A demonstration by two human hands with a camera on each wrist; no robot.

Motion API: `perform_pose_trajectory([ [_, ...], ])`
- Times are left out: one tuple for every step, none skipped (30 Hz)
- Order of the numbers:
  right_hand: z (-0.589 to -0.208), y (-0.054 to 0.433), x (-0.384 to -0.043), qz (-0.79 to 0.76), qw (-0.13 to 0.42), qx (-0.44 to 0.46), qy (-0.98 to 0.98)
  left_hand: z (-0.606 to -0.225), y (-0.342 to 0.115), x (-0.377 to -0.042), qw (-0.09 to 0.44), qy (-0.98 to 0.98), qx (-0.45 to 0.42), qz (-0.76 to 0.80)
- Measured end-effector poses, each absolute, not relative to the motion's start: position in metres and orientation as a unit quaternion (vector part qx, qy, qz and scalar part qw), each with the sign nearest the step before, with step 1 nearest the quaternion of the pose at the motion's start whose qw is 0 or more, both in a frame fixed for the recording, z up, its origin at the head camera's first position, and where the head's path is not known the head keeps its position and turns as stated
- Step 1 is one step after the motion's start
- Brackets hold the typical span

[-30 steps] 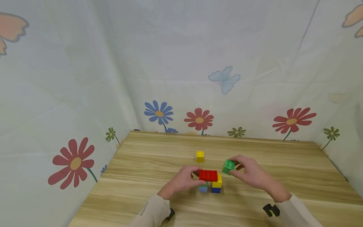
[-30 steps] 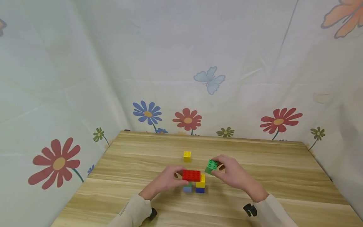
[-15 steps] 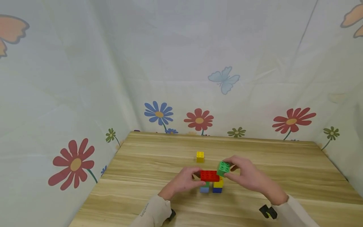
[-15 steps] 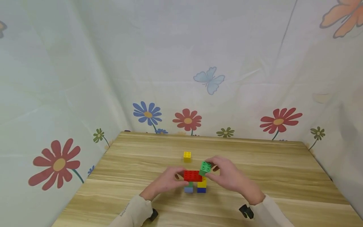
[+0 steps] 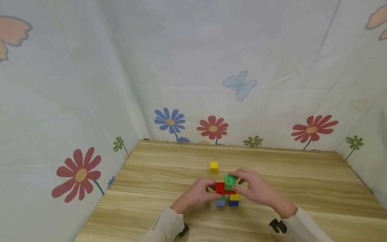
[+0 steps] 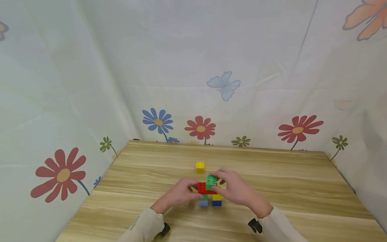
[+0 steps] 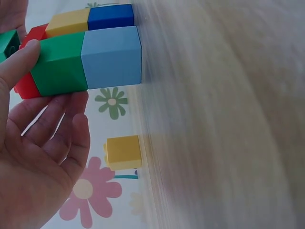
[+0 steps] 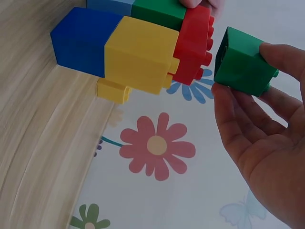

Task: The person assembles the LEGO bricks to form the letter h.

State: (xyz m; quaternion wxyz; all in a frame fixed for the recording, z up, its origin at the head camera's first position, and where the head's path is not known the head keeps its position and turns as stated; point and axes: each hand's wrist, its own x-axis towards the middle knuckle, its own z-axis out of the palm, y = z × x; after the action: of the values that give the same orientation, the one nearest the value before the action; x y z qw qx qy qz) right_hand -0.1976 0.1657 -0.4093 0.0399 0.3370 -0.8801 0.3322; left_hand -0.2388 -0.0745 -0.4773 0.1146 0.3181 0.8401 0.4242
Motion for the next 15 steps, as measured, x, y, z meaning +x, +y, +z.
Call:
perform_pose_trajectory([
  [-0.41, 0.165, -0.198, 0.332, 0.039, 0.339, -0.879, -0.477, -0.075, -0.239, 0.115, 0.84, 0.318, 0.425],
  [-0.41, 0.163, -0.198, 0.332, 0.037, 0.34, -0.879, -0.477, -0.075, -0.239, 0.115, 0.839, 0.318, 0.426],
  [-0.41, 0.162, -0.199, 0.331, 0.036, 0.341, -0.879, -0.478, -0.075, -0.239, 0.116, 0.838, 0.318, 0.428],
  [-0.41, 0.161, -0.199, 0.332, 0.033, 0.342, -0.879, -0.478, -0.075, -0.239, 0.116, 0.838, 0.317, 0.429],
  [-0.41, 0.16, -0.199, 0.331, 0.031, 0.342, -0.879, -0.478, -0.075, -0.239, 0.117, 0.837, 0.316, 0.43],
  [-0.411, 0.159, -0.2, 0.33, 0.029, 0.341, -0.88, -0.478, -0.075, -0.239, 0.117, 0.837, 0.316, 0.431],
  [-0.411, 0.158, -0.2, 0.331, 0.027, 0.339, -0.88, -0.478, -0.075, -0.239, 0.117, 0.837, 0.315, 0.431],
  [-0.412, 0.157, -0.2, 0.333, 0.025, 0.339, -0.88, -0.478, -0.075, -0.239, 0.117, 0.837, 0.314, 0.432],
  [-0.413, 0.156, -0.201, 0.333, 0.024, 0.337, -0.881, -0.478, -0.075, -0.239, 0.118, 0.838, 0.313, 0.432],
  [-0.414, 0.155, -0.202, 0.334, 0.021, 0.334, -0.881, -0.478, -0.075, -0.239, 0.118, 0.838, 0.313, 0.432],
  [-0.415, 0.155, -0.202, 0.335, 0.02, 0.334, -0.881, -0.478, -0.075, -0.239, 0.117, 0.837, 0.313, 0.432],
  [-0.415, 0.154, -0.203, 0.337, 0.018, 0.333, -0.88, -0.478, -0.075, -0.239, 0.117, 0.838, 0.314, 0.432],
  [-0.416, 0.153, -0.203, 0.338, 0.018, 0.332, -0.88, -0.478, -0.075, -0.239, 0.116, 0.838, 0.314, 0.43],
  [-0.417, 0.153, -0.204, 0.338, 0.017, 0.333, -0.88, -0.478, -0.075, -0.239, 0.115, 0.839, 0.315, 0.429],
  [-0.417, 0.153, -0.204, 0.338, 0.016, 0.332, -0.88, -0.477, -0.075, -0.239, 0.115, 0.839, 0.315, 0.429],
])
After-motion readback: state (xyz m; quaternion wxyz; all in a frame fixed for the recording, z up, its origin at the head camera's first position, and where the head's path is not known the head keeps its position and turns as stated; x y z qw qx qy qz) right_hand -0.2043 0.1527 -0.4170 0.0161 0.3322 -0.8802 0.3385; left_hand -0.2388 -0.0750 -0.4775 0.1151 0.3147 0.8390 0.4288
